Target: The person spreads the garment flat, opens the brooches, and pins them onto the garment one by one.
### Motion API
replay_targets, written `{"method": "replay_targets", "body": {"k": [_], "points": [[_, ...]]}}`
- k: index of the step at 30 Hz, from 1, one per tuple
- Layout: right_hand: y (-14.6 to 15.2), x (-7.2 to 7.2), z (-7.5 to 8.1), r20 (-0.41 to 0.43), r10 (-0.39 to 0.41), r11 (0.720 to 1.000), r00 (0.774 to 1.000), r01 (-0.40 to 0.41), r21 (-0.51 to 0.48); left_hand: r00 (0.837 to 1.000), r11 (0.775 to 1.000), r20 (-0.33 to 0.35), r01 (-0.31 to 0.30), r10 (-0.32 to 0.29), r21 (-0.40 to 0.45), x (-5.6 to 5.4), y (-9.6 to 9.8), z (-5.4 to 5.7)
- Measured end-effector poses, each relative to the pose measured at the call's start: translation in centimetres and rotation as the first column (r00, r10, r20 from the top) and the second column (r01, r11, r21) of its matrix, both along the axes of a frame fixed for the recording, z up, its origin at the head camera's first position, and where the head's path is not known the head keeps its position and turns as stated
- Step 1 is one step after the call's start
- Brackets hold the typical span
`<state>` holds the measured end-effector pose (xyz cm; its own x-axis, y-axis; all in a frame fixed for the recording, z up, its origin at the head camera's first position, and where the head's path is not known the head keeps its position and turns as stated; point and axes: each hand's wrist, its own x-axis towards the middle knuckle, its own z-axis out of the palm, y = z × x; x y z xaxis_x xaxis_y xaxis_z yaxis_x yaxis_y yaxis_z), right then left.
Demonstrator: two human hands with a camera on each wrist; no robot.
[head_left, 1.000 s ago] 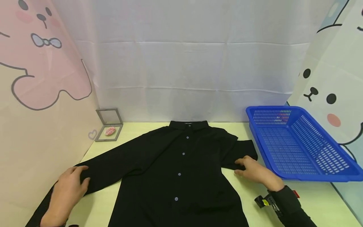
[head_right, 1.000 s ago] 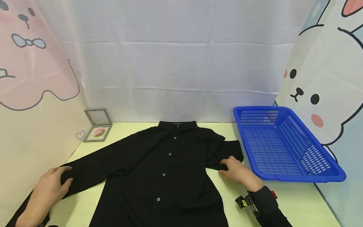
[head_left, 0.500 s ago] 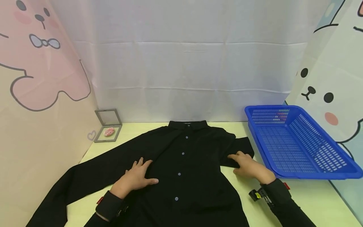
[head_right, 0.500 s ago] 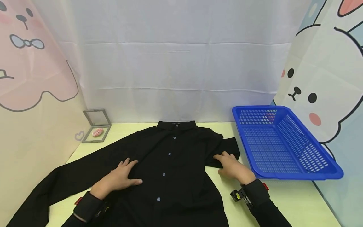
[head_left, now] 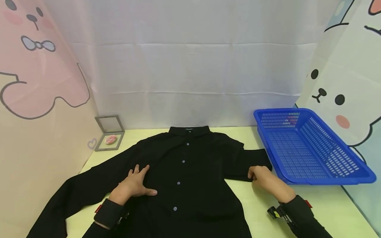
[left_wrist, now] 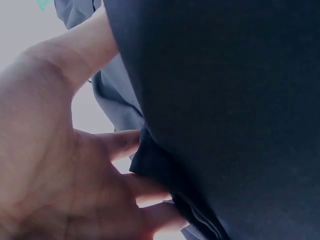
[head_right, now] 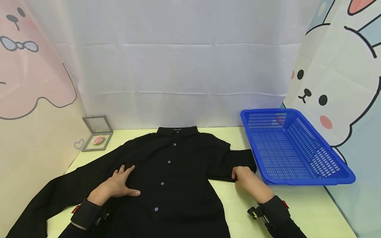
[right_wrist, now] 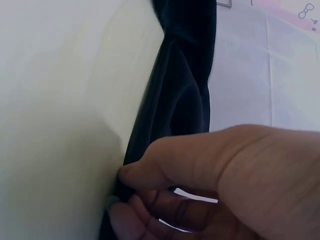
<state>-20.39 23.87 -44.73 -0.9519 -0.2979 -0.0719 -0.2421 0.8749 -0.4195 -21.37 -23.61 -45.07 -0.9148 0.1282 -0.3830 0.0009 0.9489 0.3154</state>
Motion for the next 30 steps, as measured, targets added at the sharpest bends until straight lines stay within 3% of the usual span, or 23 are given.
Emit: {"method": "replay_targets", "body": {"k": [8,14,17,23,30], "points": [[1.1,1.6,0.4,0.033,0.013,0.999,0.999,-0.011,-0.051,1.0,1.0,0.007,-0.022,0.022,-0.008,0.2,-0.1,0.2],[0.9,1.5,2.4,-0.15,0.01,0.988,0.989,-0.033,-0.15,0.999,0.999,0.023,-0.043,0.043,-0.006,0.2,0.3,0.4],[0.2,1.4,3.5,-0.262,0.023,0.977,0.965,-0.077,-0.198,0.998,0.999,0.034,-0.047,0.047,-0.014,0.3,0.2,0.4],[-1.9,0.9,5.7,-0.474,0.0,0.947,0.881,-0.153,-0.283,0.999,0.999,0.017,-0.042,0.042,-0.003,0.4,0.1,0.5],[-3.7,0.0,8.9,-0.58,-0.065,0.909,0.812,-0.192,-0.371,0.998,0.999,0.041,-0.046,0.046,0.001,0.3,0.2,0.6]]}}
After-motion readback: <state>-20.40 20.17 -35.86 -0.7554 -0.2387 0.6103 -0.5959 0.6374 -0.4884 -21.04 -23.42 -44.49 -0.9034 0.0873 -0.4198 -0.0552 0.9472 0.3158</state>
